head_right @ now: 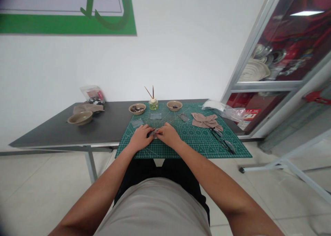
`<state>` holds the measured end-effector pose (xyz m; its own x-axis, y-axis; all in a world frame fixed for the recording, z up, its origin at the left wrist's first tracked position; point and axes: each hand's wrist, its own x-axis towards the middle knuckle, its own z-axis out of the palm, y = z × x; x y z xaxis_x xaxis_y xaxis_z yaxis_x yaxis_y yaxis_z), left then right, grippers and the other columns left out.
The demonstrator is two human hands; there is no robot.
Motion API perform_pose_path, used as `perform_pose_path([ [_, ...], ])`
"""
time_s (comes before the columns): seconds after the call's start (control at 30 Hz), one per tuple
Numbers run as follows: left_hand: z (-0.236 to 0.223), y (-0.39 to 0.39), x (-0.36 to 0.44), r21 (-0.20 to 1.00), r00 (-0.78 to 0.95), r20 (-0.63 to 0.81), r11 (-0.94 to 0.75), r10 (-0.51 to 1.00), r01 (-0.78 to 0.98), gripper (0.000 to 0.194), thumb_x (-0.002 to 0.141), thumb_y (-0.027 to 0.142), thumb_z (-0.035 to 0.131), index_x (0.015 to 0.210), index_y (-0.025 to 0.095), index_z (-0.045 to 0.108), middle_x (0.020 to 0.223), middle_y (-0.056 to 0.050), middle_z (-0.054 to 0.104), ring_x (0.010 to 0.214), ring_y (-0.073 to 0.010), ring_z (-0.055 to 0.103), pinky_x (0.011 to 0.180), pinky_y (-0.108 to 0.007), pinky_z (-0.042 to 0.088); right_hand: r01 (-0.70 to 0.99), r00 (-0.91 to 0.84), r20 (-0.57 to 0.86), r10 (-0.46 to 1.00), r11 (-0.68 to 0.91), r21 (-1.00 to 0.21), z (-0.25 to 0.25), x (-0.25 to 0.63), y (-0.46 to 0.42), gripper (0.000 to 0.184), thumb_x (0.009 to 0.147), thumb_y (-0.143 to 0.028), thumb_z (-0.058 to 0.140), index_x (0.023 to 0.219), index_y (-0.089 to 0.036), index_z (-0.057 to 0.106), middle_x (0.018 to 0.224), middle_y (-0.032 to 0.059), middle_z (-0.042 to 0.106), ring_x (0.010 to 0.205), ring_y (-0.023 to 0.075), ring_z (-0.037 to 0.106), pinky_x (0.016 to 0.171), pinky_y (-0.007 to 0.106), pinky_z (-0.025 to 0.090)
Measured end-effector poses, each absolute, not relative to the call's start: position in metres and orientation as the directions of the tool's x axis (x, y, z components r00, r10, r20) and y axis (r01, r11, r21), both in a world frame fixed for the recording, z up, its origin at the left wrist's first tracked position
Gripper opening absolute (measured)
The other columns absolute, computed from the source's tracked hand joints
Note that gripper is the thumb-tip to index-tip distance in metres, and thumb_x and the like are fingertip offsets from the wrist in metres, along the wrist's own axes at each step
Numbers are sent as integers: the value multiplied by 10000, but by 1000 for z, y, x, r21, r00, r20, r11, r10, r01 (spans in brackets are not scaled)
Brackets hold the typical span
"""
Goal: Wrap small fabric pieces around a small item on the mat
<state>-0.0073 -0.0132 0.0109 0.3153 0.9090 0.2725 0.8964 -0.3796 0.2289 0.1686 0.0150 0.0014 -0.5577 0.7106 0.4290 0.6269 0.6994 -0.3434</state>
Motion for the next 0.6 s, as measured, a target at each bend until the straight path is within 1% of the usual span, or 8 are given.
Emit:
perform_pose_path([
  [0.1,12,-14,-8,235,327,286,-397,901,887,310,852,326,510,1098,230,673,1031,-61,619,999,-245,524,849,-386,434,671,-513,424,746,657,-343,3,168,17,142,844,-176,643,803,-236,765,821,13,755,778,187,529,774,333,379],
  [0.17,13,-14,-8,250,328,284,-400,901,882,290,838,317,524,1063,228,684,1059,-55,619,1001,-241,527,869,-385,437,655,-543,424,725,682,-326,2,167,16,155,854,-168,629,811,-232,764,845,14,756,762,175,535,807,343,372],
  [0.27,14,-14,-9,271,326,270,-396,906,877,287,818,314,547,1053,229,688,1105,-55,608,1016,-238,531,899,-386,439,621,-587,427,688,721,-307,1,168,13,126,855,-192,642,829,-228,760,896,15,757,769,171,547,824,345,369],
  [0.37,15,-15,-9,274,340,260,-407,904,872,325,791,354,594,1078,228,679,1130,-65,591,1031,-247,531,910,-396,439,640,-589,413,695,713,-287,2,171,14,133,855,-205,642,795,-229,758,845,17,755,758,179,540,796,344,372],
  [0.47,16,-15,-10,276,347,253,-411,903,869,336,778,382,617,1067,221,679,1119,-67,593,1028,-251,531,910,-400,442,669,-577,409,707,696,-260,4,168,16,165,858,-166,618,788,-216,758,829,25,754,759,182,542,803,350,371],
  [0.6,16,-14,-10,284,347,251,-411,904,866,326,799,387,601,1075,232,681,1116,-65,600,1028,-250,530,912,-399,440,618,-597,416,686,724,-306,5,164,14,172,861,-154,613,830,-237,760,903,7,760,788,167,583,846,354,365],
])
